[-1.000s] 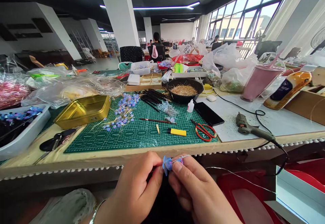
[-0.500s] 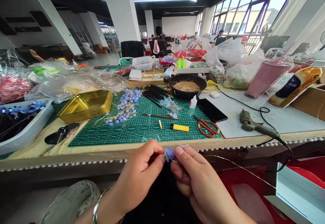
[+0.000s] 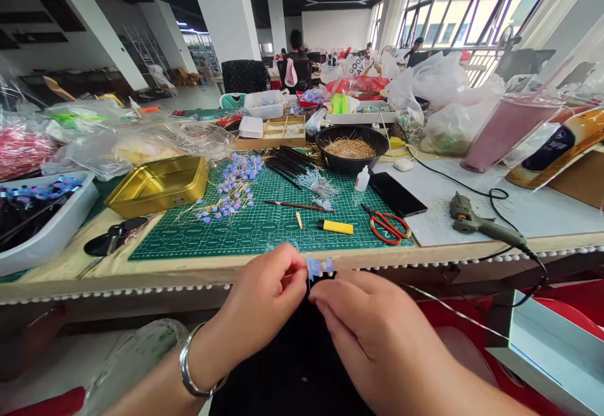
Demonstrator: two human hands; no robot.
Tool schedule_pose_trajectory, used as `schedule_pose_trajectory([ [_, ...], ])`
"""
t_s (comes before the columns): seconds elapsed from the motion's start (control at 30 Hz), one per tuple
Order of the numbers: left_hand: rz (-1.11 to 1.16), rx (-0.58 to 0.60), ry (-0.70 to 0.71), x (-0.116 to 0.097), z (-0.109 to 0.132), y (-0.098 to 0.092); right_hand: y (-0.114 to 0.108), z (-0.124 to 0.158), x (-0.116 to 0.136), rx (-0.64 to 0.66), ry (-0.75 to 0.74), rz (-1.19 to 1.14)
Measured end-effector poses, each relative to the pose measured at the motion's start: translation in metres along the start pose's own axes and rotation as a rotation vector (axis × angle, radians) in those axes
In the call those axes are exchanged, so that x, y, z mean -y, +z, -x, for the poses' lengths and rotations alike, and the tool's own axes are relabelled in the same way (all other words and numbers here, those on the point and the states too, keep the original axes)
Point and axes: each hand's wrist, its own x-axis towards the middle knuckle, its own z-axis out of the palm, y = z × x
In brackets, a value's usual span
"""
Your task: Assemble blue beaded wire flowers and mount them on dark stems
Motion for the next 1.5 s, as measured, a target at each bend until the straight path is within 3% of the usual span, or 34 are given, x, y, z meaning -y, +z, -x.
schedule_pose_trajectory([
  [0.03, -0.028, 0.026, 0.05, -0.001, 0.002, 0.003, -0.009, -0.007, -0.001, -0.006, -0.05, 0.098],
  [0.1, -0.05, 0.07, 0.152, -0.005, 0.008, 0.008, -0.022, -0.027, -0.011, 0.027, 0.046, 0.063],
  [0.13, -0.049, 0.079, 0.197, -0.007, 0.01, 0.008, -0.025, -0.036, -0.018, 0.079, 0.159, -0.068],
  [0.2, -0.035, 0.049, 0.234, -0.008, 0.013, 0.005, -0.02, -0.047, -0.032, 0.301, 0.342, -0.445],
  [0.33, 0.249, -0.05, 0.001, -0.005, 0.011, -0.013, 0.015, -0.033, -0.038, 0.609, 0.387, -0.747],
  [0.4, 0.481, -0.013, -0.112, -0.004, 0.009, -0.017, 0.028, -0.019, -0.032, 0.656, 0.38, -0.908],
  [0.5, 0.769, 0.116, -0.168, -0.004, 0.006, -0.013, 0.035, -0.006, -0.024, 0.418, 0.448, -1.29],
  [0.6, 0.868, 0.164, -0.203, -0.005, 0.003, -0.005, 0.036, -0.003, -0.021, 0.172, 0.577, -1.522],
  [0.8, 0.856, 0.211, -0.319, -0.001, -0.001, -0.002, 0.035, 0.001, -0.022, 0.093, 0.744, -1.634],
  [1.1, 1.164, 0.413, -0.479, 0.002, -0.004, -0.003, 0.037, 0.0, -0.022, -0.058, 0.699, -1.431],
  [1.5, 1.33, 0.493, -0.491, 0.005, -0.009, -0.006, 0.036, 0.0, -0.028, -0.138, 0.523, -0.878],
])
